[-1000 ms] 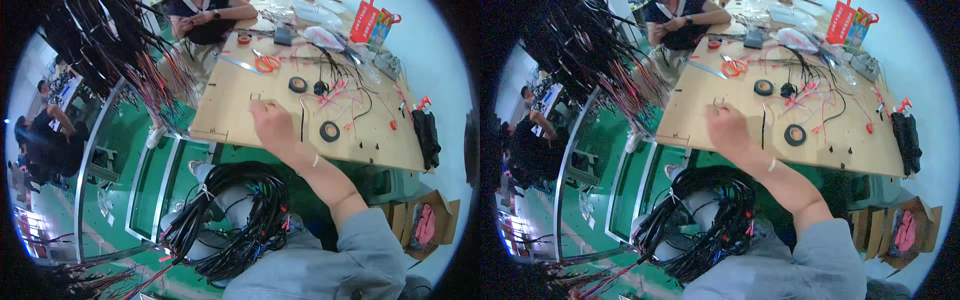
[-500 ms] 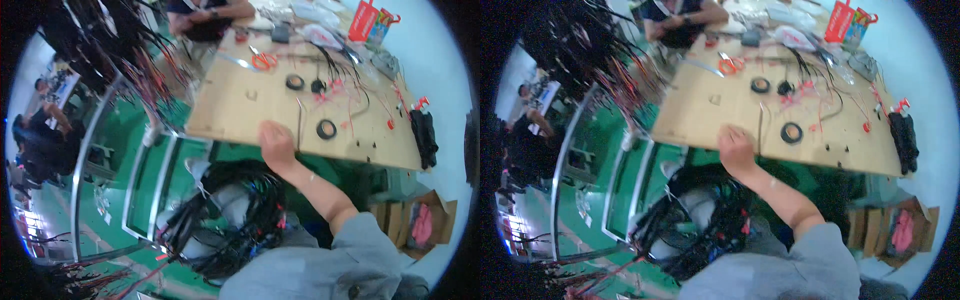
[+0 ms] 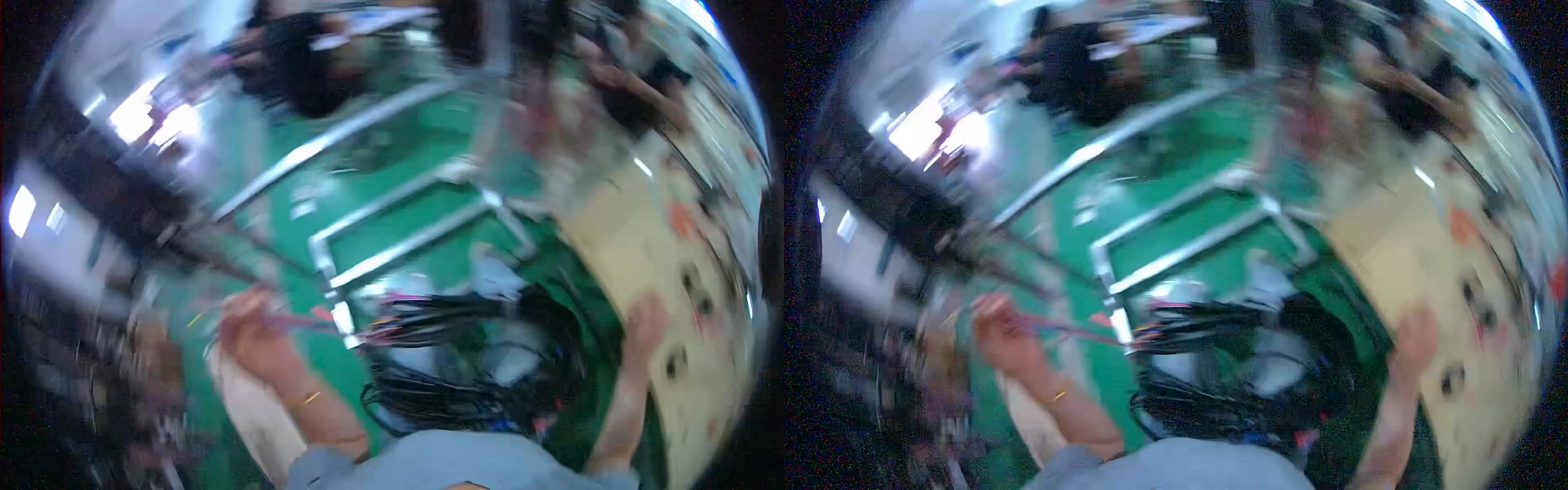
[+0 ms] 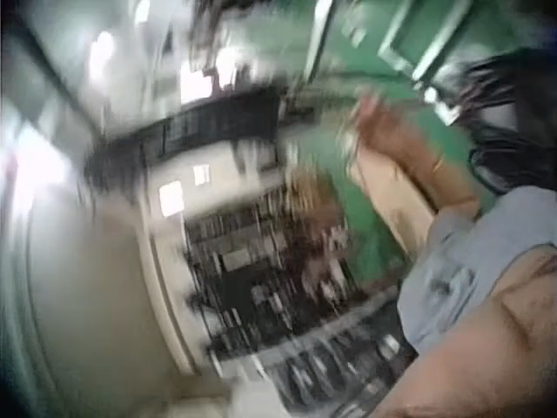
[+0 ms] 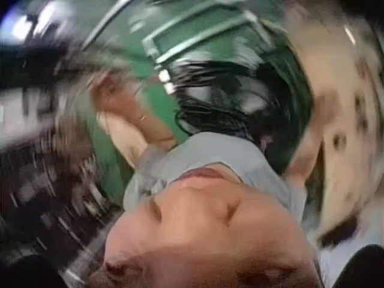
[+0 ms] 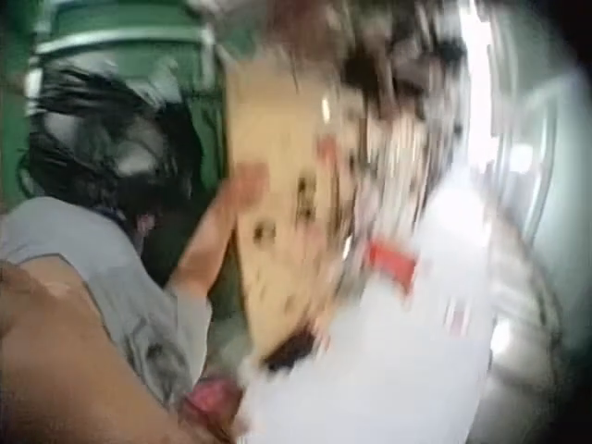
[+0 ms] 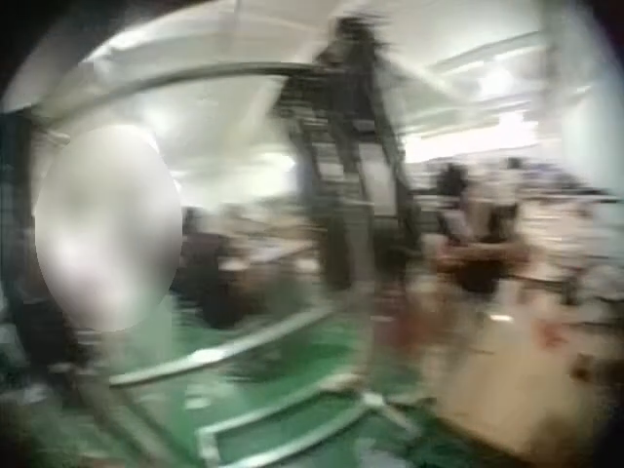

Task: The person organizes and aligns colored wires from a wire harness, wraps black tape around the wire bundle by hand, and measures the wires with a metal ruler.

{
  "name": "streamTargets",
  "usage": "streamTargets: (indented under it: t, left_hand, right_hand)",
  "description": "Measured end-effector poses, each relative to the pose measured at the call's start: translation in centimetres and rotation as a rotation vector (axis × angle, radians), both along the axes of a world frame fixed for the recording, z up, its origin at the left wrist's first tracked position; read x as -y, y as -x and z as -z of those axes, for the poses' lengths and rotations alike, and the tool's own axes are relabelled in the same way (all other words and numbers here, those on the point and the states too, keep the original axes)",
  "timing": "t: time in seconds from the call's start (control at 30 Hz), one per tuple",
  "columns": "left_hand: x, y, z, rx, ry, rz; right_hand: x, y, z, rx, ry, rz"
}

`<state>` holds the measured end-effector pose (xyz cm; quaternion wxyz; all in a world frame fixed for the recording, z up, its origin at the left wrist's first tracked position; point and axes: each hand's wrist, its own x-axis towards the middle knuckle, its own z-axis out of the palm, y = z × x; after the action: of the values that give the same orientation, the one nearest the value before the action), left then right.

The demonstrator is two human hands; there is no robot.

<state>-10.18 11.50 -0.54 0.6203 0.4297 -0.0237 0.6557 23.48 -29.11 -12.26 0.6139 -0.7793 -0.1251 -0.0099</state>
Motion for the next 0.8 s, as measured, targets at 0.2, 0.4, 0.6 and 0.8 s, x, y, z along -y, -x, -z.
streamTargets:
  t: [0.2, 0.4, 0.6, 0.8]
  left_hand:
    - [-0.8, -0.2, -1.9, -0.082, 0.029, -0.284]
    - [-2.4, -1.3, -1.8, -0.209, 0.28, -0.407]
    - [-1.8, -2.3, -1.8, -0.316, 0.198, -0.391]
    - [0.1, -3.4, -2.9, -0.401, 0.112, -0.38]
  right_hand:
    - [-7.0, 1.1, -0.2, 0.351, 0.128, -0.26]
    - [-11.8, 3.3, -2.0, 0.76, 0.57, -0.214]
    - [-19.6, 6.0, -5.8, 0.181, 0.215, -0.503]
    - [-28.1, 10.5, -12.7, 0.266, 0.191, -0.952]
